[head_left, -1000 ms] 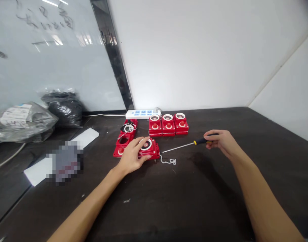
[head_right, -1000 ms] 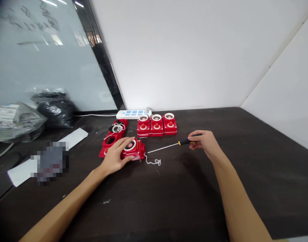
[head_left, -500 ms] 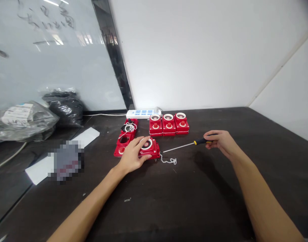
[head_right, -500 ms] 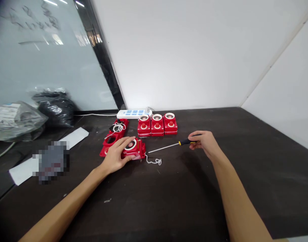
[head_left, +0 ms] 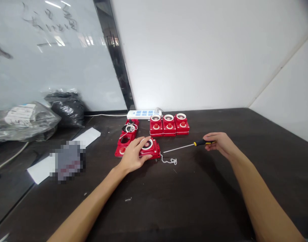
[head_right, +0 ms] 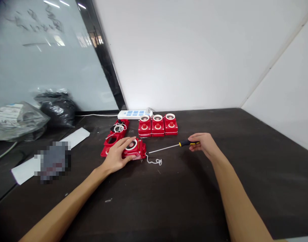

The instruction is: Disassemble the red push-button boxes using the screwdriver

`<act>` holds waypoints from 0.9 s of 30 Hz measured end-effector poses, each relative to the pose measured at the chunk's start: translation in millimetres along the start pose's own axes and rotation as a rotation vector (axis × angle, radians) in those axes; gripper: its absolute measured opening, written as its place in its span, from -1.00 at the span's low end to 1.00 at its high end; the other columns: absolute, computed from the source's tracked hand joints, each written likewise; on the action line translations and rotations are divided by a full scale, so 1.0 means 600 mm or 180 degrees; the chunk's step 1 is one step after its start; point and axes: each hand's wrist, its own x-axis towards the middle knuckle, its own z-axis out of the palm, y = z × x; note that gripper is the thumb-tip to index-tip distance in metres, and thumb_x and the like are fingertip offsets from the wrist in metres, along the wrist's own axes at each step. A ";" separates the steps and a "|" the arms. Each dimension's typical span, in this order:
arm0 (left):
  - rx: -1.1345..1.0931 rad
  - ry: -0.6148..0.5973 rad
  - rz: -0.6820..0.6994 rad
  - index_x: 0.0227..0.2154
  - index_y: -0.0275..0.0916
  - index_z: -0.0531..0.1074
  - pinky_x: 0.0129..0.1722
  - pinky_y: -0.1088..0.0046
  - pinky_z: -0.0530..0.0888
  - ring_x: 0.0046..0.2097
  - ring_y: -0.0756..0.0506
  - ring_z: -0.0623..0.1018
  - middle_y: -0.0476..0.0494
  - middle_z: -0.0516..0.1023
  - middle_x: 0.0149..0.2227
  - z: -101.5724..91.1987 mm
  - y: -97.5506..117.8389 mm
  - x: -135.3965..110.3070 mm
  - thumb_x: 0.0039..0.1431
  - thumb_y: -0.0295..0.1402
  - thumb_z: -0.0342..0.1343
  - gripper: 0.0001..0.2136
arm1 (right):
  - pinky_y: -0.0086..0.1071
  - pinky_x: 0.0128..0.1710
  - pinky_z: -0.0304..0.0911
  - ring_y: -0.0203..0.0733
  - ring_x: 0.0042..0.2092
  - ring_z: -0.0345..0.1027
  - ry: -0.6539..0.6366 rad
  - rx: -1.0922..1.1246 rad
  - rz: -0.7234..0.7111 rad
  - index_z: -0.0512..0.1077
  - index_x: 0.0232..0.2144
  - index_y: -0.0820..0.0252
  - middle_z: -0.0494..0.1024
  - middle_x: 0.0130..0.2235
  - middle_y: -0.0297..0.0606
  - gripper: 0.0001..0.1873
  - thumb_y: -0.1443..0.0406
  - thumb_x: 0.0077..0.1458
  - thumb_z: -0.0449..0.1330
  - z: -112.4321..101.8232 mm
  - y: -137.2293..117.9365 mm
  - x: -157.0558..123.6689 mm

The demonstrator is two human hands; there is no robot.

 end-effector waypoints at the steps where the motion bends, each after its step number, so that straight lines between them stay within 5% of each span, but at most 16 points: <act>1: 0.0010 -0.0003 -0.0008 0.26 -0.09 0.19 0.18 0.06 0.34 0.20 -0.31 0.37 -0.25 0.35 0.19 0.000 -0.001 0.000 0.17 -0.09 0.16 -0.38 | -0.34 -0.63 0.39 -0.16 -0.64 0.40 -0.0011 -0.0020 0.0059 0.51 -0.56 0.31 0.49 -0.64 -0.21 -0.79 0.36 -0.38 0.41 0.000 0.002 0.001; 7: 0.0100 -0.0095 -0.0006 0.24 -0.15 0.23 0.18 0.03 0.33 0.19 -0.32 0.37 -0.31 0.35 0.19 -0.005 -0.003 -0.002 0.15 -0.09 0.18 -0.38 | -0.46 -0.75 0.17 -0.25 -0.70 0.30 -0.0314 -0.0762 0.0337 0.44 -0.64 0.31 0.49 -0.65 -0.14 -0.66 0.14 -0.19 0.38 0.000 0.008 0.011; 11: 0.0071 -0.0176 0.0001 0.24 -0.15 0.24 0.18 0.01 0.33 0.19 -0.32 0.36 -0.31 0.34 0.19 -0.011 0.005 -0.002 0.14 -0.10 0.19 -0.38 | -0.55 -0.76 -0.11 -0.39 -0.72 0.13 -0.0918 -0.1760 -0.0108 0.41 -0.67 0.28 0.36 -0.73 -0.33 -0.56 0.02 -0.07 0.31 -0.015 0.012 0.020; 17: 0.0071 -0.0169 0.0050 0.24 -0.12 0.22 0.16 0.02 0.35 0.18 -0.30 0.38 -0.29 0.35 0.17 -0.013 0.010 -0.003 0.12 -0.12 0.23 -0.36 | -0.42 -0.41 0.25 -0.17 -0.38 0.40 -0.1153 -0.2865 -0.0957 0.59 -0.45 0.14 0.59 -0.44 -0.29 -0.73 0.07 -0.04 0.29 -0.016 0.017 0.008; 20: 0.0104 -0.0230 0.0071 0.26 -0.11 0.21 0.16 0.04 0.35 0.18 -0.29 0.37 -0.28 0.35 0.17 -0.014 0.007 -0.004 0.13 -0.08 0.22 -0.34 | -0.31 -0.20 0.26 -0.05 -0.24 0.45 -0.1102 -0.3323 -0.1265 0.62 -0.40 0.08 0.65 -0.31 -0.26 -0.77 0.09 -0.02 0.28 -0.007 0.017 -0.005; 27: 0.0093 -0.0005 0.0035 0.23 -0.11 0.26 0.17 0.04 0.35 0.19 -0.31 0.38 -0.29 0.36 0.18 -0.006 -0.006 -0.013 0.12 -0.02 0.20 -0.36 | -0.27 -0.16 0.27 0.00 -0.20 0.50 -0.1091 -0.3562 -0.1516 0.63 -0.37 0.07 0.66 -0.27 -0.25 -0.63 -0.02 0.10 0.16 0.004 0.023 -0.011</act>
